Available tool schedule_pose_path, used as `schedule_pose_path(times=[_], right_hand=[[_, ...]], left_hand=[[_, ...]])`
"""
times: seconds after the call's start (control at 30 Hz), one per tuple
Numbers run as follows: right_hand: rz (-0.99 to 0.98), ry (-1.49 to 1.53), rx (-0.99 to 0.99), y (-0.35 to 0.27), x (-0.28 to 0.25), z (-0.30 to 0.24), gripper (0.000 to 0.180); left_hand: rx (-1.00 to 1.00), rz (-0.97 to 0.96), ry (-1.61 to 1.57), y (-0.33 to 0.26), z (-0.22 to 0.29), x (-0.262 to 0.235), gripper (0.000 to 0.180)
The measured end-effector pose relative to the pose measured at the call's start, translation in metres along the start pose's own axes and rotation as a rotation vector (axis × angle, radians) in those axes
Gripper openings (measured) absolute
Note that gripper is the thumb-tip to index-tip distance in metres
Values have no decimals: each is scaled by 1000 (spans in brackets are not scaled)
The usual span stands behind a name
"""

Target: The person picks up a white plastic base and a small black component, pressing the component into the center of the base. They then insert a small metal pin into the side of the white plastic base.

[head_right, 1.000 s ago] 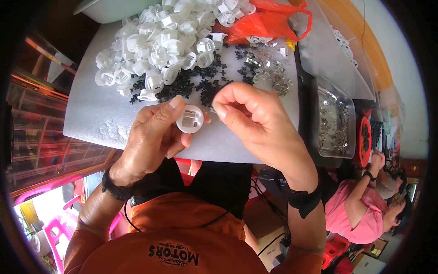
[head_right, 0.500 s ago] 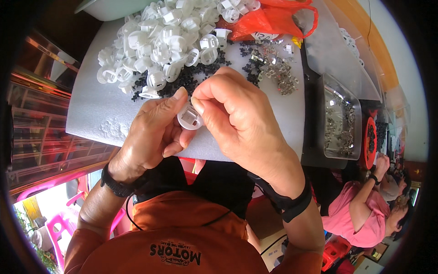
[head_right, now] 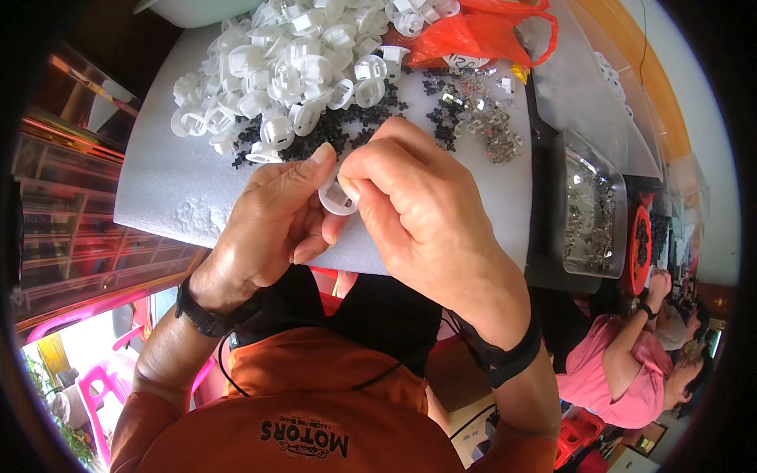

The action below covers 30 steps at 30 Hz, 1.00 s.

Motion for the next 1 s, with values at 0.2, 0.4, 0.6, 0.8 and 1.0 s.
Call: schedule_pose_path(times=[0.2, 0.4, 0.6, 0.8, 1.0], right_hand=[[60, -108, -19, 0, 1, -3, 8], [42, -377, -139, -3, 6, -11, 14], [76, -458, -182, -6, 10, -12, 17], [63, -168, -51, -7, 5, -1, 10], [50, 398, 415, -11, 2, 29, 8]], left_hand=[[31, -10, -12, 1, 1, 2, 44], [86, 15, -65, 3, 3, 3, 41], [113, 51, -35, 3, 1, 3, 40], [145, 36, 0, 3, 1, 3, 42], [137, 14, 39, 2, 0, 4, 43]])
Point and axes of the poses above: each hand's wrist, its own y-axis towards the middle knuckle, its own x-axis out of the palm, z = x × y, the point moved 7 cm from there along y, towards the middle knuckle, and after that the axes turned 10 degrees about y, right-handed, at the moved point
